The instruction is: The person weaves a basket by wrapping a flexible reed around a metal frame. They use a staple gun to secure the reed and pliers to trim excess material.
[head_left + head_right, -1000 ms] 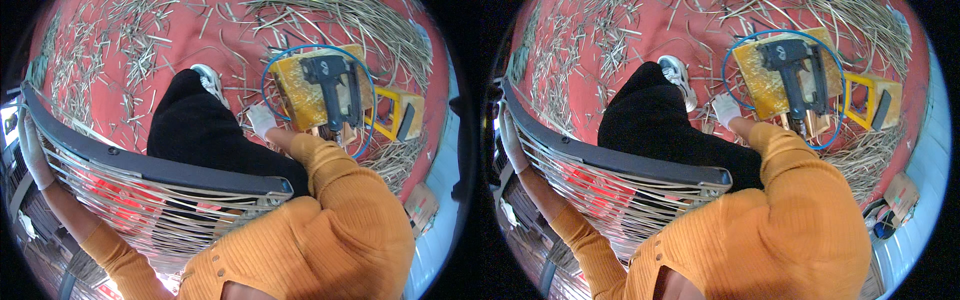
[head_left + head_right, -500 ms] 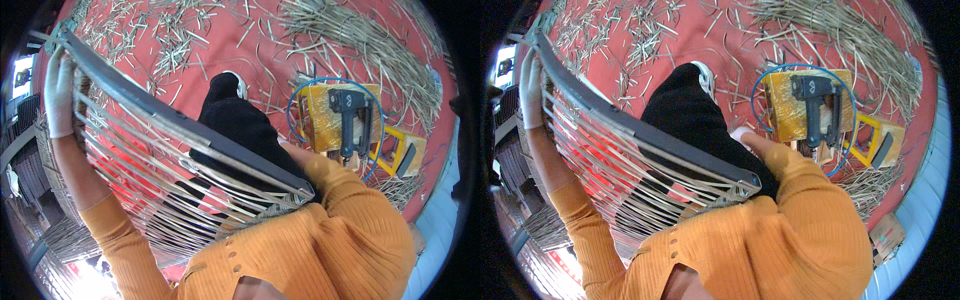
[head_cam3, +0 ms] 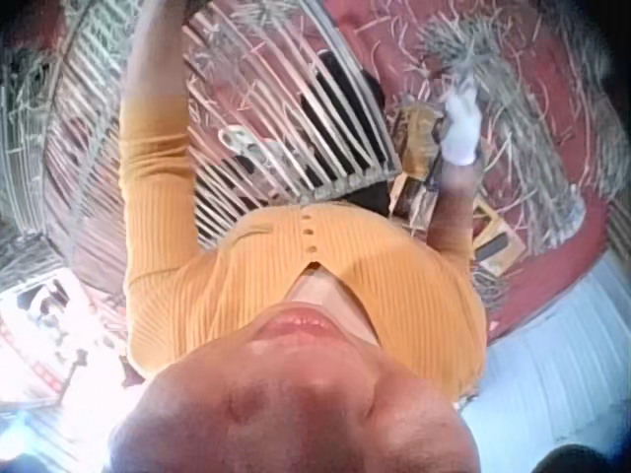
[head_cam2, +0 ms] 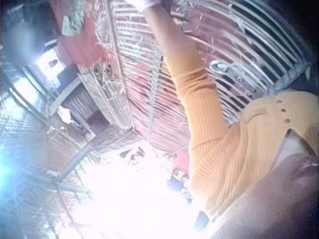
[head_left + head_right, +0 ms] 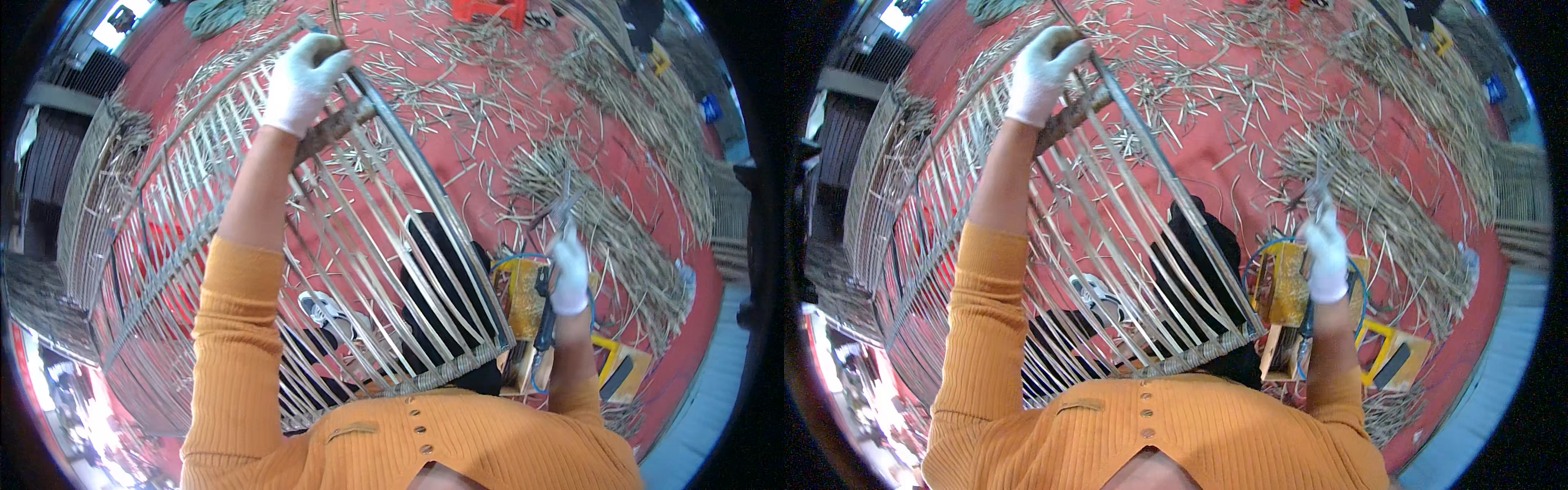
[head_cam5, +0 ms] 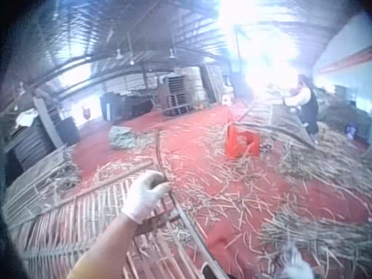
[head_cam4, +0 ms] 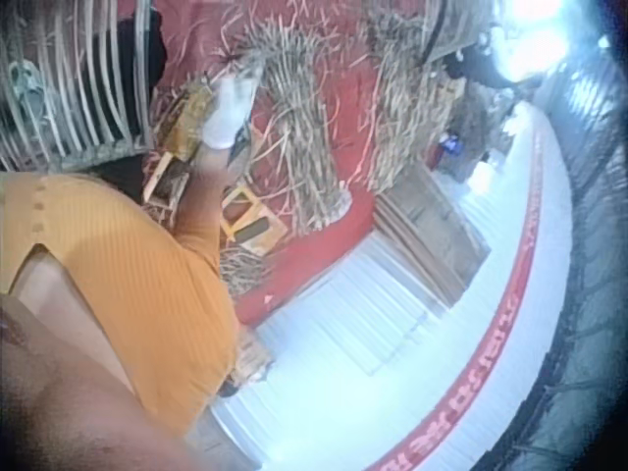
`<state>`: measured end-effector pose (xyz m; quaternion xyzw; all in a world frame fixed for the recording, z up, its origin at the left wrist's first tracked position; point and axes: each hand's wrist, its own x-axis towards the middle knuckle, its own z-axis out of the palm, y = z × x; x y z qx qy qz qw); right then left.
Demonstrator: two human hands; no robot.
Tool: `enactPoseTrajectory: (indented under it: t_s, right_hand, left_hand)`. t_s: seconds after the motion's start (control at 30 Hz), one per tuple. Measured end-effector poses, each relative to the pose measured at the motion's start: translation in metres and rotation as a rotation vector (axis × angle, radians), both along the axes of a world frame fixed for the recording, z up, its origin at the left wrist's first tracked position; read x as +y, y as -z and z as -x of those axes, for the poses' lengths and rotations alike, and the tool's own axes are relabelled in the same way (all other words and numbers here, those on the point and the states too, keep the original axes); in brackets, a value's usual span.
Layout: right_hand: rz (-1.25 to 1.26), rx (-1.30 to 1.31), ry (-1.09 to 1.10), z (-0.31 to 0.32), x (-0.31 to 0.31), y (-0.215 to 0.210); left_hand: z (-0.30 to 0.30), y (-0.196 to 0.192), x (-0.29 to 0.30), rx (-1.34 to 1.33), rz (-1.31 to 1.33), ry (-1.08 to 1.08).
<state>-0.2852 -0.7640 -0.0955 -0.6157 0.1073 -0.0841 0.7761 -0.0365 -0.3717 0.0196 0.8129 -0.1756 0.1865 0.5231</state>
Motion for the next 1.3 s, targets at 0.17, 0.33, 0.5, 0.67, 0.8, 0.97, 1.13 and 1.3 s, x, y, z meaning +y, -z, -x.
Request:
enactPoseTrajectory:
  t_s: [0.17,0.33,0.5,0.67,0.8,0.97,1.13,1.3]
  right_hand:
    - [0.208,-0.066,-0.453,-0.131,0.029,-0.09]
    - [1.431,-0.521,-0.449,-0.215,0.101,-0.135]
    - [1.867,-0.689,-0.542,-0.249,0.118,-0.163]
    - [2.064,-0.692,-0.651,-0.261,0.139,-0.176]
    - [1.993,-0.556,-0.719,-0.259,0.141,-0.181]
    - [1.982,-0.569,-0.621,-0.246,0.118,-0.183]
    - [2.032,-0.604,-0.564,-0.247,0.124,-0.18]
    - [2.101,-0.598,-0.644,-0.256,0.146,-0.181]
  left_hand:
    - [0.001,0.004,0.003,0.074,0.063,-0.035]
    - [0.006,0.006,0.007,0.026,0.149,-0.039]
    - [0.009,0.0,0.009,0.147,0.097,-0.051]
    - [0.014,0.0,0.006,0.095,0.075,-0.036]
    - [0.021,0.003,0.006,-0.027,0.42,-0.014]
    - [0.019,-0.002,0.003,0.298,0.154,-0.141]
    - [0.014,-0.001,-0.008,0.258,0.158,-0.071]
    - [0.026,0.002,-0.006,0.116,0.159,-0.121]
